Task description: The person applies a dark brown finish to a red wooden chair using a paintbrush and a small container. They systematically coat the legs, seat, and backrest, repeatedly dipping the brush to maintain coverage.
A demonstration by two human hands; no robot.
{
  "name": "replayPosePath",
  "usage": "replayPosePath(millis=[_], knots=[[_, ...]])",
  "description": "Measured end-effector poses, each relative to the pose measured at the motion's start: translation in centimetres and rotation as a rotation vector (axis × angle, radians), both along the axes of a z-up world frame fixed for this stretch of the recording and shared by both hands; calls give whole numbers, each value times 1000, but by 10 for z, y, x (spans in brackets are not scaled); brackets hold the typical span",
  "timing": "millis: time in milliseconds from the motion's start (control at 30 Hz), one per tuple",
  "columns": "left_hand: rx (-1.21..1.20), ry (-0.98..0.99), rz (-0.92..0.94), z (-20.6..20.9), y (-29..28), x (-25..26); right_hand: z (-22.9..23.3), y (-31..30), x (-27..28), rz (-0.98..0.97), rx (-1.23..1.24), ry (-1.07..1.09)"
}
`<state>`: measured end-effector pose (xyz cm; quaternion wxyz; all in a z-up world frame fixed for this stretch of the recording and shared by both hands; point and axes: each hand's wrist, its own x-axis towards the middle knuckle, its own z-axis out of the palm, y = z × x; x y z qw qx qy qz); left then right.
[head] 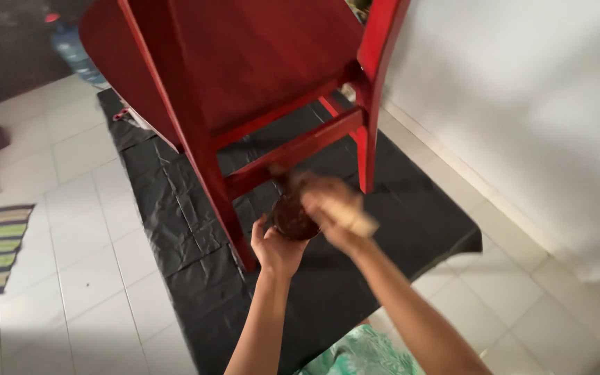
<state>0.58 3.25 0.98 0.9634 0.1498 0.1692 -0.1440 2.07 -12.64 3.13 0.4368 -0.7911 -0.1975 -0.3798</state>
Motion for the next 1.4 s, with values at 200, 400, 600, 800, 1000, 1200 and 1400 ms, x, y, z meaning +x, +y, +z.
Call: replayPosePath(millis=[200, 400, 600, 800, 1000, 1200, 1400], knots=[[55, -13, -106, 19, 15, -4, 25, -42, 22, -221, 345, -1], [31, 32, -116, 13, 15, -3, 33, 30, 4, -181, -132, -185], [41, 42, -98, 9, 15, -1, 48, -28, 14, 9, 187, 317], [7, 36, -57, 12, 10, -5, 49, -78, 30, -448, -189, -3], [26, -2, -34, 4, 2, -5, 20, -37, 33, -506, -144, -114], [36, -45, -23, -5, -4, -11, 26, -54, 11, -496, -109, -188], [-37, 8, 3, -10, -10, -11, 49, -52, 2, -207, -317, -230]])
